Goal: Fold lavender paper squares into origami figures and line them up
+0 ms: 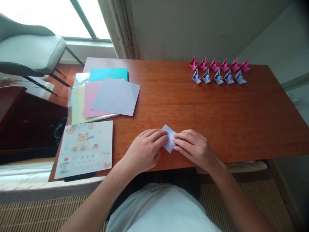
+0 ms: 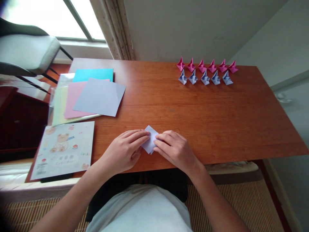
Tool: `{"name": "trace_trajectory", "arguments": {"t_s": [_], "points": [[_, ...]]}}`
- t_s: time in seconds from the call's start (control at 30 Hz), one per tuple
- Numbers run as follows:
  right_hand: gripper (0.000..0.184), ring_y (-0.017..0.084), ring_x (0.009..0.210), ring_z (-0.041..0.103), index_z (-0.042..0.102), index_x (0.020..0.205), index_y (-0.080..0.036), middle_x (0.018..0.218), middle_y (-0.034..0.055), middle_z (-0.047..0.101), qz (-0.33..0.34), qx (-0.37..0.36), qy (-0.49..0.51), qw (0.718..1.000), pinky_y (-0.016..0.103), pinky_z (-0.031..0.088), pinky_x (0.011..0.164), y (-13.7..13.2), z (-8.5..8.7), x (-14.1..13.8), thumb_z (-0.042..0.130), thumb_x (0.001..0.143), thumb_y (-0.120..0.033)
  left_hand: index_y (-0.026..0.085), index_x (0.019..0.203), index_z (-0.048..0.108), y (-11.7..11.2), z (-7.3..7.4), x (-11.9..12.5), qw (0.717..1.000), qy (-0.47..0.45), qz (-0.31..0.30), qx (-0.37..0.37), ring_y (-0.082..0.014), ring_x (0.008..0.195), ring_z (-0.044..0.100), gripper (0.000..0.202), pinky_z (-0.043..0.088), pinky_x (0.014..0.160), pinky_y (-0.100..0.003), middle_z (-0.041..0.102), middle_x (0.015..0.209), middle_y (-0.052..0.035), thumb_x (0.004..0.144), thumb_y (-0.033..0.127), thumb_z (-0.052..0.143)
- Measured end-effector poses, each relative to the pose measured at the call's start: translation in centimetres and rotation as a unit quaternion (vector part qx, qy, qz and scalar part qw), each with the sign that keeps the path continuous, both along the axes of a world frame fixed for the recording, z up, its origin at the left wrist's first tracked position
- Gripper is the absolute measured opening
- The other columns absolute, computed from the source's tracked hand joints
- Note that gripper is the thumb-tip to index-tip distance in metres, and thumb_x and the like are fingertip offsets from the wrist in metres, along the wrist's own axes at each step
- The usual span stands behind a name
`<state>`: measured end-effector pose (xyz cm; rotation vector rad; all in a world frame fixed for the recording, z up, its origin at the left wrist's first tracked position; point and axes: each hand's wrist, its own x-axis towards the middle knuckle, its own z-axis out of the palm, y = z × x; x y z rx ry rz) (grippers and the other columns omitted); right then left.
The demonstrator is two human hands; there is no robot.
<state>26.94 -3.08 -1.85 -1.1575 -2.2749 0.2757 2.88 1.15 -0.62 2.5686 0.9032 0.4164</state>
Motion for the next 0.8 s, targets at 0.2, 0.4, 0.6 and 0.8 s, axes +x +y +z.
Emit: {"name": "trace_trajectory", "arguments": {"t_s": [0.2, 0.4, 0.6, 0.8], "points": [[0.022, 0.024, 0.104, 0.065, 0.070, 0.113, -0.023, 0.114, 0.0081, 0.074, 0.011, 0.003, -0.027, 1.000, 0.041, 0.057, 0.091, -0.04, 0.13, 0.56, 0.068, 0.092, -0.019, 0.016, 0.126, 0.064, 0.08, -0.16, 0.14, 1.000, -0.008, 0.001, 0.016, -0.0253, 0.120, 0.063, 0.037, 0.052, 0.106, -0.042, 0.069, 0.132, -0.0076, 0.091, 0.013, 0.053], [0.023, 0.024, 0.108, 0.064, 0.070, 0.114, -0.021, 0.117, 0.0088, 0.073, 0.009, 0.026, -0.049, 0.998, 0.040, 0.056, 0.093, 0.30, -0.13, 0.49, 0.070, 0.091, -0.020, 0.017, 0.127, 0.064, 0.00, -0.39, 0.15, 1.000, -0.005, 0.005, 0.018, -0.0251, 0.121, 0.063, 0.036, 0.052, 0.105, -0.041, 0.068, 0.134, -0.0059, 0.094, 0.014, 0.051], [0.018, 0.022, 0.102, 0.066, 0.073, 0.109, -0.024, 0.112, 0.0069, 0.075, 0.001, 0.002, -0.032, 0.999, 0.038, 0.056, 0.088, 0.53, -0.08, 0.18, 0.063, 0.095, -0.017, 0.019, 0.126, 0.064, -0.12, 0.03, 0.00, 1.000, 0.009, -0.003, 0.009, -0.0259, 0.125, 0.060, 0.043, 0.051, 0.107, -0.042, 0.066, 0.136, -0.0060, 0.086, 0.009, 0.054], [0.015, 0.021, 0.097, 0.068, 0.073, 0.104, -0.022, 0.107, 0.0066, 0.076, -0.021, -0.014, -0.006, 1.000, 0.038, 0.055, 0.087, 0.58, -0.40, -0.16, 0.062, 0.095, -0.016, 0.021, 0.115, 0.067, -0.54, -0.25, 0.70, 0.999, -0.008, 0.023, 0.042, -0.0252, 0.116, 0.065, 0.021, 0.053, 0.100, -0.042, 0.070, 0.127, -0.0065, 0.096, 0.027, 0.058]]}}
